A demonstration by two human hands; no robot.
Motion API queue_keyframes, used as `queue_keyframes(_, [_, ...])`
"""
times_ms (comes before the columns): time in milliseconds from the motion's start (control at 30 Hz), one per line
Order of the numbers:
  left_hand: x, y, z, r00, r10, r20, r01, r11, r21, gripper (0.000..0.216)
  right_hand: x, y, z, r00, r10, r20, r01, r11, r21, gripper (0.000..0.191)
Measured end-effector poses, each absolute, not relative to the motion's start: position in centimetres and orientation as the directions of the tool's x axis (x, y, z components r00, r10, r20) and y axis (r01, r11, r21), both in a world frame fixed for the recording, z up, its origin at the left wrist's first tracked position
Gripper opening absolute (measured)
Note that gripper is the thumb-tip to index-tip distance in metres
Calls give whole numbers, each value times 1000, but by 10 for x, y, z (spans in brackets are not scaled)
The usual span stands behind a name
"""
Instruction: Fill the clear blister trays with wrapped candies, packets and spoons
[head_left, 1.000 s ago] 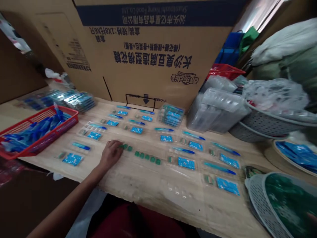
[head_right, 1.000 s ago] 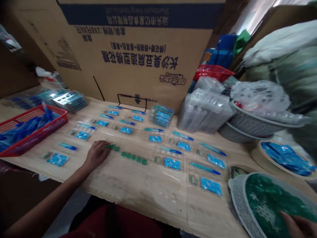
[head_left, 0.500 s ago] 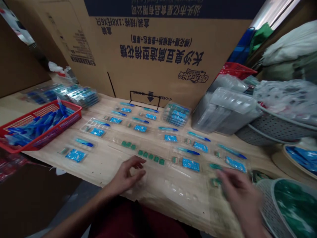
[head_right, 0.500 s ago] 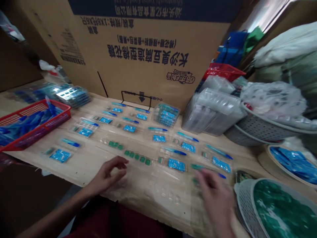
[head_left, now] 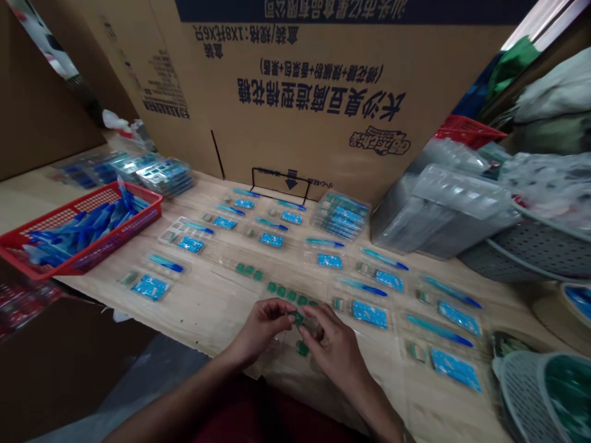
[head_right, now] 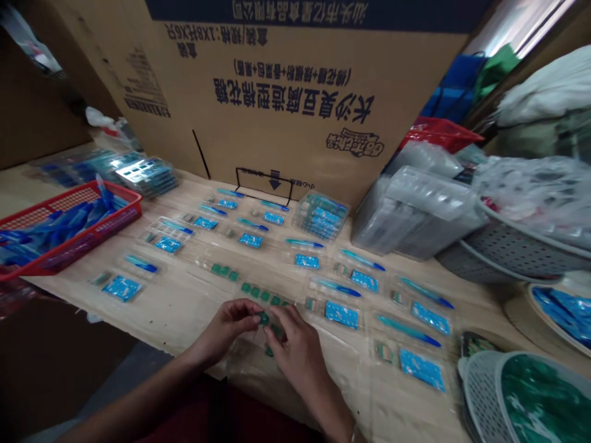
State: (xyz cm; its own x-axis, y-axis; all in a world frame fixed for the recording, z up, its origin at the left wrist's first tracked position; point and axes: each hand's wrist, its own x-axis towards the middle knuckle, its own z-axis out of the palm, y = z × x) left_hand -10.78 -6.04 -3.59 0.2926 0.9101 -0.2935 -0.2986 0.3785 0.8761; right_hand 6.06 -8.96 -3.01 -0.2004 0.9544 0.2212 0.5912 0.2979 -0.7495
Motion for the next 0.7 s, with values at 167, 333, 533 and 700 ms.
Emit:
queue_keyframes(167, [-106, -62, -32, 407, 878, -254, -299, 390, 871, 28, 57, -90, -27, -90, 994, 58, 332, 85, -940, 16])
queue_keyframes(333, [-114, -62, -28, 458, 853, -251, -256, 397, 881, 31, 54, -87, -27, -151, 968, -201, 21, -200, -980, 32])
queue_keyframes(533, [-117, -63, -33, 417, 879, -233, -263, 362, 894, 29, 45, -87, -26, -87, 991, -105, 196, -86, -977, 22])
queue_keyframes(700, [-117, -61, -35, 355, 898, -261, -261, 363, 894, 24, 39, -86, -26, -7, 999, 43, 344, 43, -938, 14])
